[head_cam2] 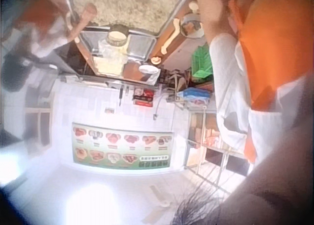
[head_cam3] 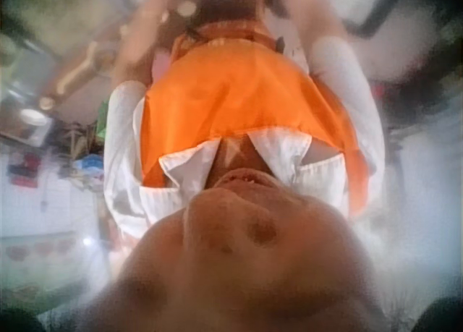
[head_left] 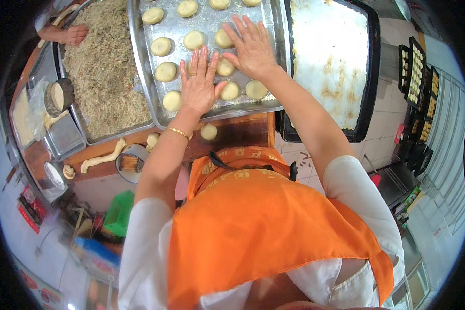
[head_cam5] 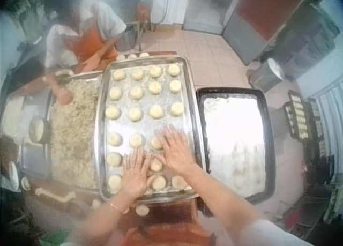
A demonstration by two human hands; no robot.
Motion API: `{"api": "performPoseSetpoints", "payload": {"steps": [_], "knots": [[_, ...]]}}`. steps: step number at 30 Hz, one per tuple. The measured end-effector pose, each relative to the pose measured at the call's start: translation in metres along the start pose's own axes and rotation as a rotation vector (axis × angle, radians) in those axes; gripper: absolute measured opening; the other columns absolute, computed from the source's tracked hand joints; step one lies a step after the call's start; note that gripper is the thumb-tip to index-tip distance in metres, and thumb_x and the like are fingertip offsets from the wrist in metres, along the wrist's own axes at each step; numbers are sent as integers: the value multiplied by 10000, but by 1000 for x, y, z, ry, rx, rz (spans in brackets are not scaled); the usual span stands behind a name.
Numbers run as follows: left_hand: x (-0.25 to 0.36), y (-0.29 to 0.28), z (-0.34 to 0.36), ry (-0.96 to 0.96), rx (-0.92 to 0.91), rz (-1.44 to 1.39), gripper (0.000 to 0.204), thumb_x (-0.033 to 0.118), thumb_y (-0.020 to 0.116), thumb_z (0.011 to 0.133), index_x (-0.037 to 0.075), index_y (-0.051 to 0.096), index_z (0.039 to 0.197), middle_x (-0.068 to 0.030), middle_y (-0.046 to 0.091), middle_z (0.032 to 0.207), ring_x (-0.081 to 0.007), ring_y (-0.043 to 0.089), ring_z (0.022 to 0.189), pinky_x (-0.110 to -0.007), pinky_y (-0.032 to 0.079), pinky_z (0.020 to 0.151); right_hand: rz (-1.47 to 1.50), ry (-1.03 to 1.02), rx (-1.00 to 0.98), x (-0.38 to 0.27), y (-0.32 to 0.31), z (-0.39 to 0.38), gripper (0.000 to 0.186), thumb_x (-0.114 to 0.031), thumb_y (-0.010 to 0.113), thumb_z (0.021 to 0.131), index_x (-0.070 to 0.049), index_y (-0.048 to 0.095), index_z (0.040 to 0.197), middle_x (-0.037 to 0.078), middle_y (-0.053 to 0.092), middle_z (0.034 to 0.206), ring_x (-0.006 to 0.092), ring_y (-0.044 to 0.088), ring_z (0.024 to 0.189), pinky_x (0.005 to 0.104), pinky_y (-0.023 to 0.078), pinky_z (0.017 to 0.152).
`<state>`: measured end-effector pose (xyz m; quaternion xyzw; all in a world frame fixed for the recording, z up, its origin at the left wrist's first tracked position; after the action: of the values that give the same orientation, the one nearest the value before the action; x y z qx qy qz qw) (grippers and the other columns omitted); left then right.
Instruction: The person places dough balls into small metal molds on a tray, presses them down to flatten, transfers them to a large black baking sheet, and then moves the tray across the workspace.
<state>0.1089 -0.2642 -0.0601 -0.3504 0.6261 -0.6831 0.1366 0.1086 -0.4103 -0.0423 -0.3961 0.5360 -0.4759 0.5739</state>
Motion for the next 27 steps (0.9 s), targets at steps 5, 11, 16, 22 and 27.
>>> {"api": "performPoseSetpoints", "payload": {"steps": [5,11,16,22,27], "knots": [[-1,20,-3,3,-61,59,866,515,640,907,208,245,1614,-112,127,1689,-327,64,1561,-674,59,1181,-1,-2,-82,9,25,-7,735,-562,556,952,-332,276,1592,95,241,1656,314,202,1533,578,83,1240],[-2,23,-5,-5,-54,46,867,535,632,903,205,254,1611,-121,127,1687,-348,77,1556,-696,62,1165,27,-3,-62,8,25,-6,728,-537,592,935,-309,324,1573,95,291,1628,314,253,1508,588,134,1221],[1,9,1,12,-34,65,852,496,651,903,157,282,1593,-142,116,1686,-358,96,1550,-668,102,1177,94,-58,69,5,-2,-4,683,-407,673,894,-261,432,1517,131,404,1545,347,352,1443,558,239,1182],[3,-16,-50,-115,-120,-84,718,143,790,796,80,489,1445,-237,361,1482,-431,382,1373,-537,378,1101,70,79,-115,5,-25,-49,594,-122,729,802,-203,569,1369,140,539,1320,353,506,1211,494,437,1010],[0,-10,-50,-132,-149,-80,593,107,791,768,50,570,1315,-250,448,1314,-430,529,1163,-470,504,963,94,188,-257,17,-1,-59,617,-102,750,754,-192,580,1340,154,536,1246,382,513,1162,466,457,999]]}}
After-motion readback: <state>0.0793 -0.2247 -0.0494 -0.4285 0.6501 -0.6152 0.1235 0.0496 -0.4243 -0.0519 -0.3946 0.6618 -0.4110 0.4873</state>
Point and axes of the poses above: each hand's wrist, its own z-axis towards the middle knuckle, its own y-axis out of the palm, x = y × z, the point moved 9 cm from there along z, towards the middle knuckle
